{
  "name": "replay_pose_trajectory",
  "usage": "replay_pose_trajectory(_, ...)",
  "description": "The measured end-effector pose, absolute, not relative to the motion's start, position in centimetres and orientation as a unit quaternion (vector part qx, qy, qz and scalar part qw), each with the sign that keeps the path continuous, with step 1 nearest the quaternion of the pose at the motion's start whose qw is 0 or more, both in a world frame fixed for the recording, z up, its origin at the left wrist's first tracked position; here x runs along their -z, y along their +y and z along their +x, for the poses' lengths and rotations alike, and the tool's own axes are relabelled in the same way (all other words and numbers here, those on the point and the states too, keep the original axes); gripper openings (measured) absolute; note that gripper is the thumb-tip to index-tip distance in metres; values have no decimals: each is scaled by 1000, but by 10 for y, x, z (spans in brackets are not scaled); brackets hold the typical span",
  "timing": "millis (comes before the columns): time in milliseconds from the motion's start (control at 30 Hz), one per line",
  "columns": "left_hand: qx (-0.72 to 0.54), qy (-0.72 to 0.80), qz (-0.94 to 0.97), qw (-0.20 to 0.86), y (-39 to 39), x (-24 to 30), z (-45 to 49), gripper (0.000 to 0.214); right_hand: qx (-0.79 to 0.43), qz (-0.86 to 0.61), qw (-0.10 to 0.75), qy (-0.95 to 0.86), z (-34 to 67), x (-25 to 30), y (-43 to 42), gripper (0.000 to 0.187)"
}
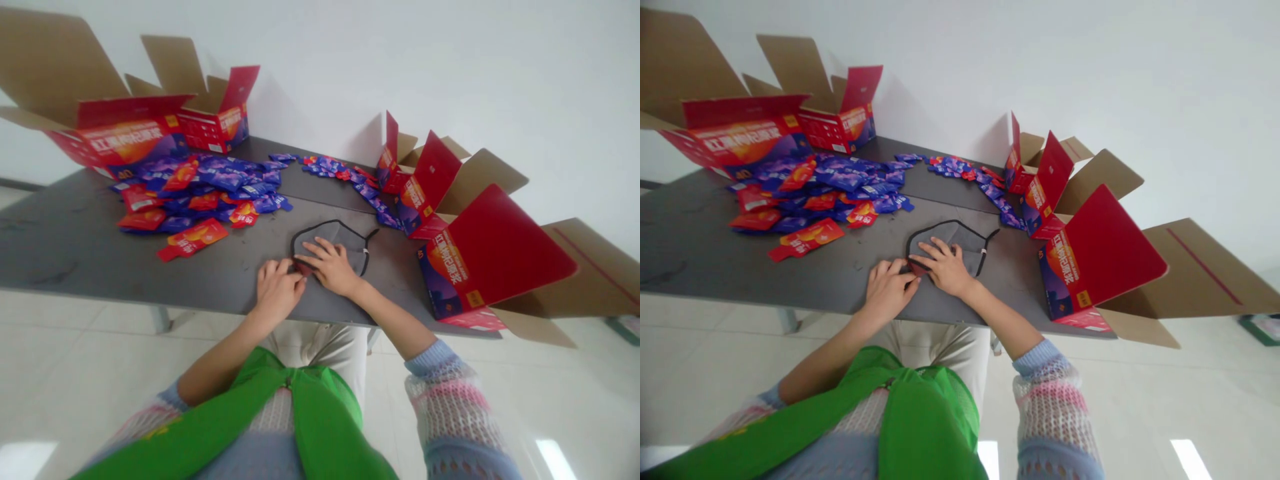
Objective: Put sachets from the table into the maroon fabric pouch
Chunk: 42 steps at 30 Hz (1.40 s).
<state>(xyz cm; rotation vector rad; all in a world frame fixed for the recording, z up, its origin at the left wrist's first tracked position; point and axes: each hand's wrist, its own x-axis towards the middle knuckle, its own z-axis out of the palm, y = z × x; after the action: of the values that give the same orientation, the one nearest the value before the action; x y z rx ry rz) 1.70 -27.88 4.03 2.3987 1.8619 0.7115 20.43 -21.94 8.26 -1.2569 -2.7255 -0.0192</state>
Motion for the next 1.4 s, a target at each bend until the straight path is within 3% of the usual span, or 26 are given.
replay_pose_trajectory(433, -242, 595, 766, 26, -279, -40, 17, 38, 2, -577, 105, -810, 200, -77, -141, 48)
replay_pose_trajectory(833, -240, 590, 771, -6, -278, -38, 17, 36, 52, -547, 166, -819, 236, -132, -189, 41)
replay_pose_trajectory(1100, -220, 600, 769, -15, -278, -40, 17, 31, 18, -355, 16, -934, 200, -91, -220, 42)
replay_pose_trajectory(1400, -237, 610, 756, -4, -278, -39, 19, 35, 25, -538, 62, -840, 236, -97, -152, 51)
